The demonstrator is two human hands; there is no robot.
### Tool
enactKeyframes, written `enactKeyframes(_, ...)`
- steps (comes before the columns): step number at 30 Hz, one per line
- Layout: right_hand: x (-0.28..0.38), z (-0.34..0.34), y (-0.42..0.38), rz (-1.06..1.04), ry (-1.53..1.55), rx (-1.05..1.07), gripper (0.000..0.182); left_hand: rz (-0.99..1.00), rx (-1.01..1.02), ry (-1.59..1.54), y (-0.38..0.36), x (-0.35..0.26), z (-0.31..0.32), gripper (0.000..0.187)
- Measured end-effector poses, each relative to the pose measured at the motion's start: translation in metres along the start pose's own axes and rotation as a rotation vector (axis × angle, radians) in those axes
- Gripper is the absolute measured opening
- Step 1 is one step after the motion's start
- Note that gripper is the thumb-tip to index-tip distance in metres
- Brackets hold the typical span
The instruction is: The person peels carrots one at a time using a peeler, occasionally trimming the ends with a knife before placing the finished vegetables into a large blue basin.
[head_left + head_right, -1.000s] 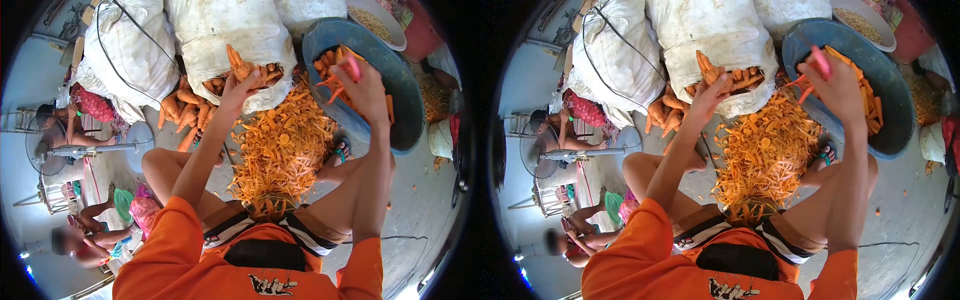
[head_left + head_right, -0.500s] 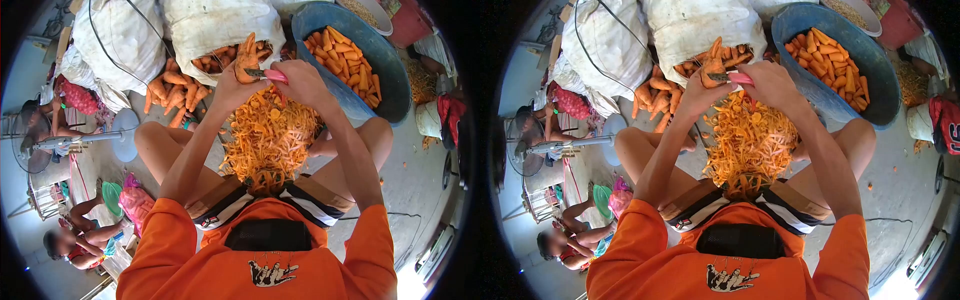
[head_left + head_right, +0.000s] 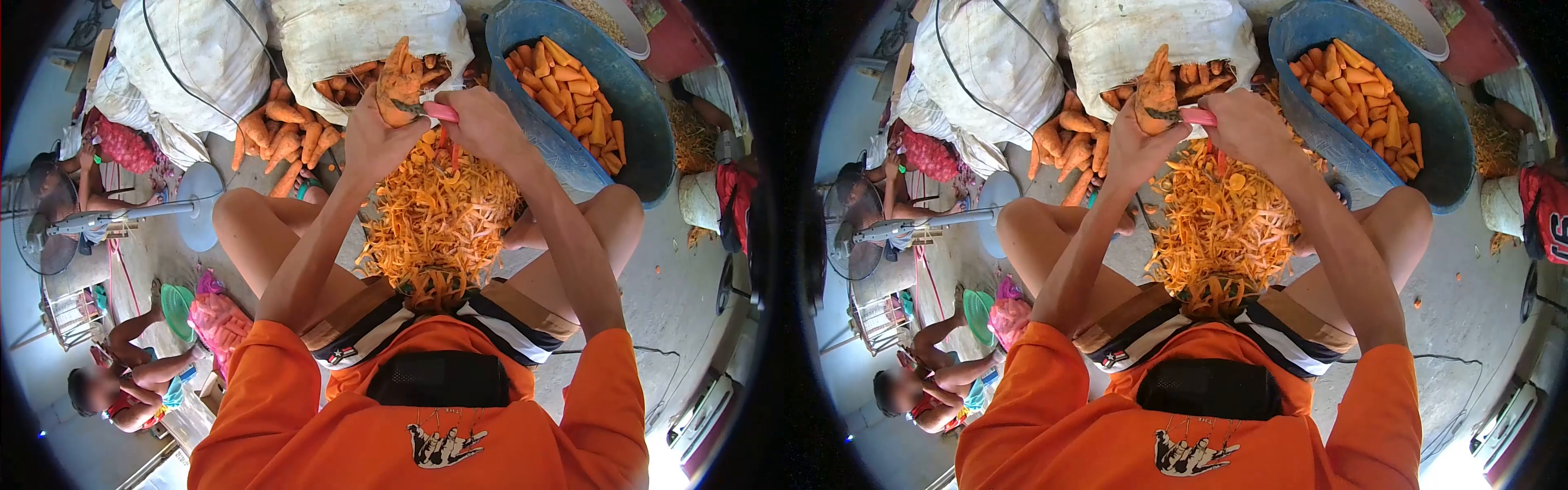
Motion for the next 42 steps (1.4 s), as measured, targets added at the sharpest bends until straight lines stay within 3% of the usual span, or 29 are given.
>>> enactKeyframes(5, 0.003, 0.005, 0.002, -0.008, -0.035, -0.027, 0.020, 0.027, -0.001, -0.039, 0.001, -0.004, -0.004, 0.058)
enactKeyframes(8, 0.005, 0.008, 0.003, 0.022, 0.015, 0.031, 0.019, 0.106, -0.136, 0.182, -0.001, -0.020, -0.012, 0.058)
enactKeyframes(11, 0.004, 0.008, 0.006, 0.107, 0.065, 0.086, 0.016, 0.025, 0.010, -0.075, 0.001, -0.001, 0.000, 0.060)
enactKeyframes(13, 0.008, 0.010, 0.002, 0.082, 0.056, 0.042, 0.015, 0.173, -0.168, -0.068, -0.004, -0.011, -0.004, 0.060)
enactKeyframes(16, 0.009, 0.011, 0.006, 0.096, 0.059, 0.025, 0.014, 0.142, -0.226, -0.061, -0.003, -0.010, -0.005, 0.057)
enactKeyframes(17, 0.006, 0.012, 0.007, 0.135, 0.064, 0.057, 0.014, 0.147, -0.224, -0.061, -0.001, -0.010, -0.008, 0.057)
enactKeyframes(19, 0.006, 0.007, 0.006, 0.114, 0.068, 0.031, 0.015, -0.052, 0.013, -0.424, 0.001, 0.003, 0.006, 0.054)
enactKeyframes(20, 0.007, 0.005, 0.005, 0.088, 0.075, 0.012, 0.015, -0.051, 0.011, -0.427, -0.001, 0.005, 0.007, 0.054)
enactKeyframes(22, 0.005, 0.012, 0.004, 0.082, 0.039, 0.009, 0.016, 0.159, -0.110, 0.030, -0.003, -0.011, -0.005, 0.055)
enactKeyframes(26, 0.003, 0.015, 0.008, 0.049, 0.035, -0.010, 0.017, 0.145, -0.223, -0.067, -0.001, -0.014, -0.006, 0.054)
enactKeyframes(28, 0.002, 0.012, 0.006, 0.062, 0.028, 0.001, 0.017, -0.084, 0.041, -0.325, 0.002, 0.003, 0.003, 0.054)
enactKeyframes(32, -0.005, 0.022, 0.002, 0.094, 0.039, 0.008, 0.023, -0.029, 0.075, -0.180, -0.001, 0.001, 0.001, 0.055)
enactKeyframes(34, 0.004, 0.011, 0.005, 0.090, 0.057, 0.033, 0.024, 0.121, -0.085, -0.080, -0.002, -0.009, -0.003, 0.060)
enactKeyframes(39, -0.005, 0.013, 0.002, 0.040, 0.082, -0.025, 0.018, -0.020, 0.112, -0.248, 0.001, -0.002, -0.003, 0.062)
enactKeyframes(42, -0.006, 0.013, 0.012, -0.032, 0.163, 0.057, 0.024, -0.042, 0.157, -0.275, 0.002, 0.000, -0.004, 0.065)
Point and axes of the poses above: each hand's wrist, its own y-axis towards the middle knuckle, its own z-axis out of the palm, x = y × z, the point moved 6 cm from there along y, towards the middle knuckle, and after that the axes turned 10 degrees about z, right-handed, at the moved point
